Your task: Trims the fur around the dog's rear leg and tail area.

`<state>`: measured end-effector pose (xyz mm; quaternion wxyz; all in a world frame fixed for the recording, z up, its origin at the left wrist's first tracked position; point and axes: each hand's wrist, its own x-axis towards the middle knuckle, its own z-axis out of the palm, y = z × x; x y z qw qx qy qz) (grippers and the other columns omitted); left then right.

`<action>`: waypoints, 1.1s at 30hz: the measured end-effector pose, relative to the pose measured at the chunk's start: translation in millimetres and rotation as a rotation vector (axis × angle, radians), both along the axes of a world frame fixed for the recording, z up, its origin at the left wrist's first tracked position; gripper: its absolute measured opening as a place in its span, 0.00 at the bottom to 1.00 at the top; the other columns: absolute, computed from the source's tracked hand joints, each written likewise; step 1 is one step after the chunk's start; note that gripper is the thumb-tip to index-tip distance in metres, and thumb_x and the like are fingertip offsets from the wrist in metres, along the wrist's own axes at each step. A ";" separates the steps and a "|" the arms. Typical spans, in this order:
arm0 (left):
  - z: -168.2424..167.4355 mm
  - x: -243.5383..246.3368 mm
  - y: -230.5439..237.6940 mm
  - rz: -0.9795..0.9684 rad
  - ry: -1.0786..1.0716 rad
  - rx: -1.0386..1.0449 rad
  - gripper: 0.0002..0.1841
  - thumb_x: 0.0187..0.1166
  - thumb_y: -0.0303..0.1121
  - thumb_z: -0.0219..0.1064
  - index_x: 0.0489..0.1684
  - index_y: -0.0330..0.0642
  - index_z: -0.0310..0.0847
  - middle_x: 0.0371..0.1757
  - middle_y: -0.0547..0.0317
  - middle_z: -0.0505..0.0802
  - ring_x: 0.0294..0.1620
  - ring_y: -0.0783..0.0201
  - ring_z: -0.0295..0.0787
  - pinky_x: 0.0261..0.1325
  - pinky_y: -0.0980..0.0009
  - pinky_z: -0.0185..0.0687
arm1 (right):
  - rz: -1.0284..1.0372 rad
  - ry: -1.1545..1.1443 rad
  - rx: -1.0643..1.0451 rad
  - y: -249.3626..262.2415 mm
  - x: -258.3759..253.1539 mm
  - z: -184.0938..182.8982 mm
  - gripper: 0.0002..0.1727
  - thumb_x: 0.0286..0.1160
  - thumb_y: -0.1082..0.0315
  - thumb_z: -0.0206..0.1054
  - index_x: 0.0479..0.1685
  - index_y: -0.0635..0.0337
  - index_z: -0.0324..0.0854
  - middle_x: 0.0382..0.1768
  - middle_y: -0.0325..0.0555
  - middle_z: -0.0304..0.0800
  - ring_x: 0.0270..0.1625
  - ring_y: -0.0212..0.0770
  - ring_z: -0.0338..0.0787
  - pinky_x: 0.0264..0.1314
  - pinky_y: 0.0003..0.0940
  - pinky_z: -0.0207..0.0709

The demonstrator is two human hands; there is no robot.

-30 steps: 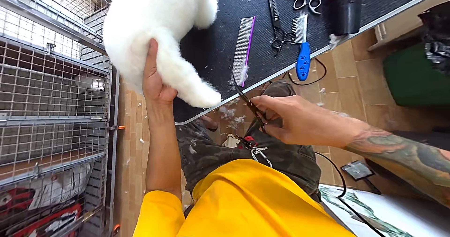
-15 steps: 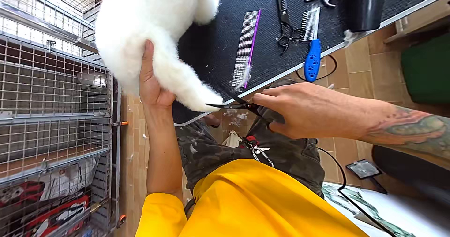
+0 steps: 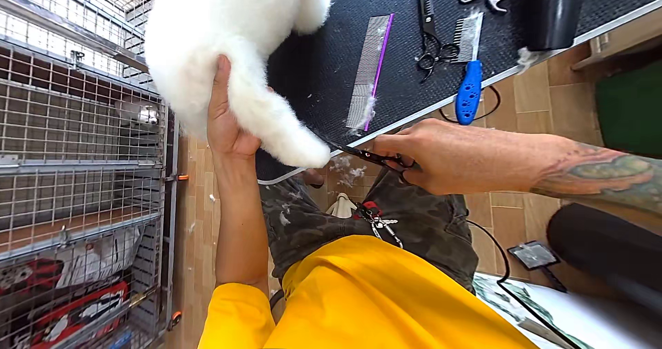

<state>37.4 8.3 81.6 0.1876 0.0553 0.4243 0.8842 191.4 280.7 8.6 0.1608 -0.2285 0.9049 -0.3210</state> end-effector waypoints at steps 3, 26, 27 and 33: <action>-1.1 -0.7 -0.9 0.018 0.013 -0.006 0.14 0.90 0.43 0.56 0.63 0.45 0.74 0.51 0.51 0.90 0.49 0.58 0.91 0.52 0.56 0.92 | 0.003 0.030 -0.032 -1.2 -0.2 -5.0 0.24 0.44 0.47 0.81 0.45 0.34 0.83 0.30 0.17 0.84 0.32 0.17 0.83 0.32 0.26 0.82; 0.1 -0.8 0.9 -0.020 -0.037 0.015 0.19 0.91 0.47 0.52 0.60 0.41 0.76 0.44 0.49 0.90 0.41 0.57 0.92 0.47 0.59 0.92 | 0.036 -0.177 -0.274 3.3 -9.8 -6.6 0.15 0.51 0.72 0.80 0.35 0.44 0.84 0.20 0.26 0.86 0.20 0.24 0.83 0.21 0.27 0.80; 0.3 -0.8 1.1 -0.015 -0.039 0.013 0.19 0.91 0.47 0.52 0.59 0.41 0.76 0.43 0.49 0.90 0.41 0.57 0.92 0.46 0.59 0.92 | 0.034 -0.190 -0.269 4.3 -10.7 -6.5 0.15 0.52 0.75 0.79 0.35 0.44 0.84 0.20 0.27 0.86 0.19 0.25 0.84 0.20 0.28 0.81; 1.8 -1.2 3.0 -0.008 -0.069 0.018 0.22 0.92 0.49 0.48 0.60 0.40 0.75 0.43 0.47 0.90 0.39 0.56 0.91 0.44 0.60 0.91 | 0.095 -0.167 -0.415 8.8 -13.9 -20.8 0.19 0.43 0.59 0.85 0.35 0.40 0.83 0.21 0.22 0.85 0.20 0.20 0.82 0.19 0.23 0.79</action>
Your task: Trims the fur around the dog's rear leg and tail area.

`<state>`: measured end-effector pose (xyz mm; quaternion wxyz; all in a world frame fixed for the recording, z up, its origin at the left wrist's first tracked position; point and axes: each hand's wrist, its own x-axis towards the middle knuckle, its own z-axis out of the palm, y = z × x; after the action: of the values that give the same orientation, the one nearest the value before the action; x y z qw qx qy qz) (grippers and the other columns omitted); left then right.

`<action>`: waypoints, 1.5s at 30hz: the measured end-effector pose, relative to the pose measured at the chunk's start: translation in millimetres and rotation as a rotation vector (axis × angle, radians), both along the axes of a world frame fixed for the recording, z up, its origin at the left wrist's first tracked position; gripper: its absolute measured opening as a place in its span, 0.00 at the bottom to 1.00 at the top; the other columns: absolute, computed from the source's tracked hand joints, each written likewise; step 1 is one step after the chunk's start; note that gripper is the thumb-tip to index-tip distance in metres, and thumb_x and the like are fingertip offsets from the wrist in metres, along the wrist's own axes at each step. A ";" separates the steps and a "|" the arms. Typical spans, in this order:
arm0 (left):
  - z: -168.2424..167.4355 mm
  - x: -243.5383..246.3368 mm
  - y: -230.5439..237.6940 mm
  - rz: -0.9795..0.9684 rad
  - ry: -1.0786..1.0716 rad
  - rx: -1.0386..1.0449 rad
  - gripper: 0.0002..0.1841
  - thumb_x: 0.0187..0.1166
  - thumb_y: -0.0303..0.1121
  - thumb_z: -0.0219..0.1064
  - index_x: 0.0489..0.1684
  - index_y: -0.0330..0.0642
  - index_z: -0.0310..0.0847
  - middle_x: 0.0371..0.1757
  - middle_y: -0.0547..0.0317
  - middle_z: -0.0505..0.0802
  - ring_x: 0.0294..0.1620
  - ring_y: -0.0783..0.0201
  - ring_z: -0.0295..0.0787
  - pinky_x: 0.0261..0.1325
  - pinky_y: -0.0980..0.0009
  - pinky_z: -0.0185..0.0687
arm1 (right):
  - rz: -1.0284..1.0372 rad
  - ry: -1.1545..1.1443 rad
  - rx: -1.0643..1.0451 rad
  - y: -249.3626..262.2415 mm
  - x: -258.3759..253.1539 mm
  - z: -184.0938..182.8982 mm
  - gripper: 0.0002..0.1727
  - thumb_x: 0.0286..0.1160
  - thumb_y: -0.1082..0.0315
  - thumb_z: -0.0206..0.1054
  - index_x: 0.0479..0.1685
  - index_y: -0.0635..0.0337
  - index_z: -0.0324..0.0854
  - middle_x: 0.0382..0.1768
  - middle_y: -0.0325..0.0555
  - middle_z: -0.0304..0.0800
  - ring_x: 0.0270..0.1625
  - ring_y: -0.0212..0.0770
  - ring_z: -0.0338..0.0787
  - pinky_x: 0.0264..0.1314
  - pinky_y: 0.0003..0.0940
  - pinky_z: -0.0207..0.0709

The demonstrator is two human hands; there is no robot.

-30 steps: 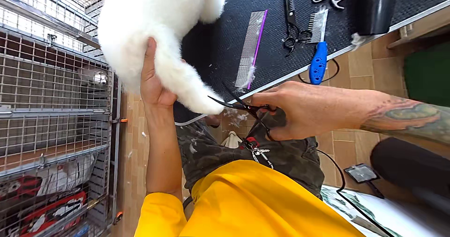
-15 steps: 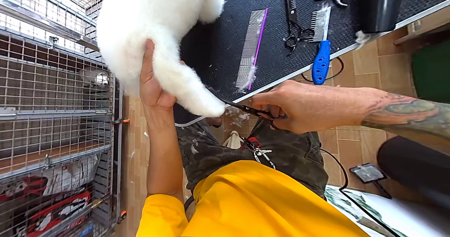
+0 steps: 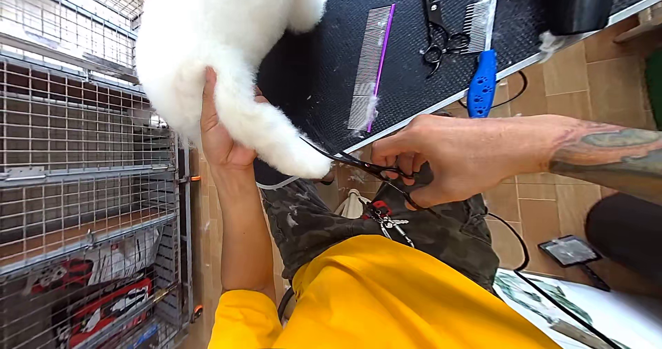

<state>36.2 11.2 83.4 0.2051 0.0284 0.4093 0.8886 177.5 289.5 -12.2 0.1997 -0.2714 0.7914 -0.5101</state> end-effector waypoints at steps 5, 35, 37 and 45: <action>-0.1 -1.0 -1.8 -0.003 -0.007 -0.021 0.24 0.91 0.53 0.47 0.58 0.40 0.76 0.39 0.49 0.89 0.36 0.57 0.90 0.41 0.61 0.90 | 0.026 -0.147 0.027 3.1 -3.3 0.9 0.18 0.52 0.73 0.82 0.41 0.44 0.86 0.27 0.27 0.91 0.23 0.25 0.88 0.23 0.28 0.85; -8.4 7.7 -8.5 -0.060 0.014 0.004 0.31 0.90 0.59 0.42 0.60 0.40 0.78 0.45 0.51 0.90 0.44 0.58 0.92 0.47 0.66 0.90 | 0.101 -0.177 -0.220 8.0 -17.3 -6.7 0.24 0.40 0.57 0.89 0.42 0.42 0.87 0.27 0.25 0.91 0.26 0.24 0.89 0.25 0.25 0.86; -7.4 8.2 -7.6 -0.057 0.015 -0.007 0.30 0.90 0.59 0.41 0.59 0.40 0.78 0.44 0.52 0.89 0.43 0.60 0.91 0.46 0.67 0.89 | 0.086 -0.208 -0.210 7.7 -16.9 -5.7 0.23 0.42 0.67 0.88 0.43 0.44 0.88 0.28 0.28 0.93 0.24 0.26 0.89 0.23 0.26 0.85; -6.0 8.4 -6.8 -0.054 0.019 -0.011 0.30 0.91 0.58 0.41 0.58 0.40 0.78 0.44 0.51 0.90 0.42 0.59 0.92 0.46 0.66 0.90 | 0.082 -0.175 -0.184 6.8 -13.5 -3.2 0.24 0.40 0.56 0.90 0.42 0.41 0.87 0.28 0.24 0.92 0.28 0.23 0.90 0.26 0.24 0.87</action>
<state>44.7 4.4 77.4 0.2252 0.0467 0.4153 0.8801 164.1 296.3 -15.4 0.2628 -0.2750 0.7092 -0.5936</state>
